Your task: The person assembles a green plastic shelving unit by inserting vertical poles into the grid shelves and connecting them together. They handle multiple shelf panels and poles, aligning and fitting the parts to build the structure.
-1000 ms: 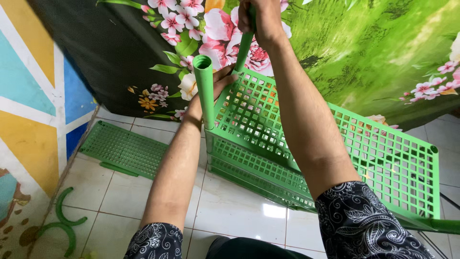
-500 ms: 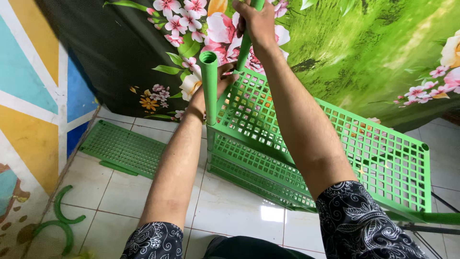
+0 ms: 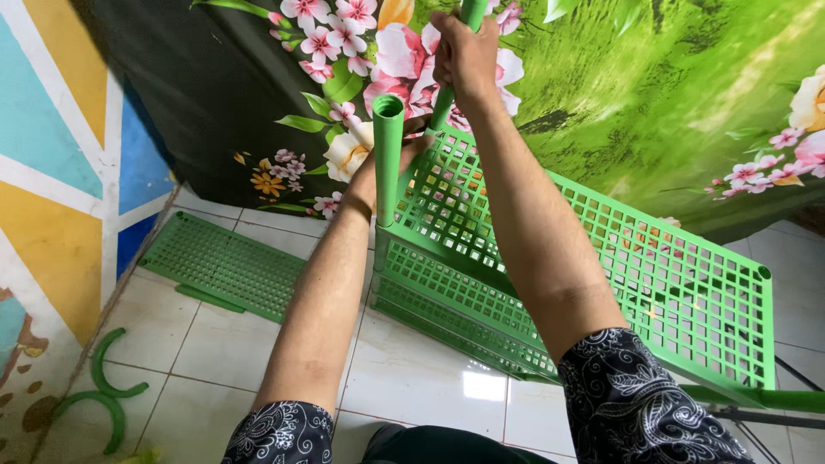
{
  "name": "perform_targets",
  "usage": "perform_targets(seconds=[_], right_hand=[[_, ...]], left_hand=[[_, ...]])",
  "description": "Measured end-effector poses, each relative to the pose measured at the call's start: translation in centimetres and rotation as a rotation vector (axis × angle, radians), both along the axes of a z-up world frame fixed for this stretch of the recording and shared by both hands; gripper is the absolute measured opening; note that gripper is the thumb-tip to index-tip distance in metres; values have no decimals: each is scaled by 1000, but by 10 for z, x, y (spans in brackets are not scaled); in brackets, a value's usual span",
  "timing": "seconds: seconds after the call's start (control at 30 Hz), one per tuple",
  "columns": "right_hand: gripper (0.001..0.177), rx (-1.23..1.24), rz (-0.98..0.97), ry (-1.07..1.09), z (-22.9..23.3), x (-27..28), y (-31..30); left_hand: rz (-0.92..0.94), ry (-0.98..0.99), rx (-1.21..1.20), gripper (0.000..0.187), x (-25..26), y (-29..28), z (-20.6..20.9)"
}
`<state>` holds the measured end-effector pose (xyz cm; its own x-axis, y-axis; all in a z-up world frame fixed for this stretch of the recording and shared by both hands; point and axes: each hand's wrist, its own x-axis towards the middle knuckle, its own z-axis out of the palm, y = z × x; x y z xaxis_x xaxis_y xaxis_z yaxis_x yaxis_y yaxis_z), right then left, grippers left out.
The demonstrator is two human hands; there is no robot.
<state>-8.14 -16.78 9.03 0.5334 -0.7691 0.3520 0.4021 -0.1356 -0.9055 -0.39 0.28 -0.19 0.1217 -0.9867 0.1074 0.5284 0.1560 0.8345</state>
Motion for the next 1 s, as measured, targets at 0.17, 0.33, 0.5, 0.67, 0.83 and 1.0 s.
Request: perform_targets(seconds=[0.17, 0.33, 0.5, 0.67, 0.83, 1.0], right_hand=[[24, -253, -581, 10, -19, 24, 11], [36, 17, -462, 12, -19, 31, 7], [28, 36, -105, -4, -11, 7, -6], [31, -12, -2, 11, -11, -1, -2], [36, -39, -58, -5, -10, 2, -4], [44, -258, -125, 288, -32, -8, 0]], left_hand=[[53, -169, -48, 60, 4, 0, -12], [208, -374, -77, 50, 18, -28, -35], [132, -358, -24, 29, 30, -68, -68], [219, -542, -119, 25, 34, -70, -82], [186, -489, -12, 26, 26, -60, -51], [340, -850, -183, 39, 24, -41, -36]])
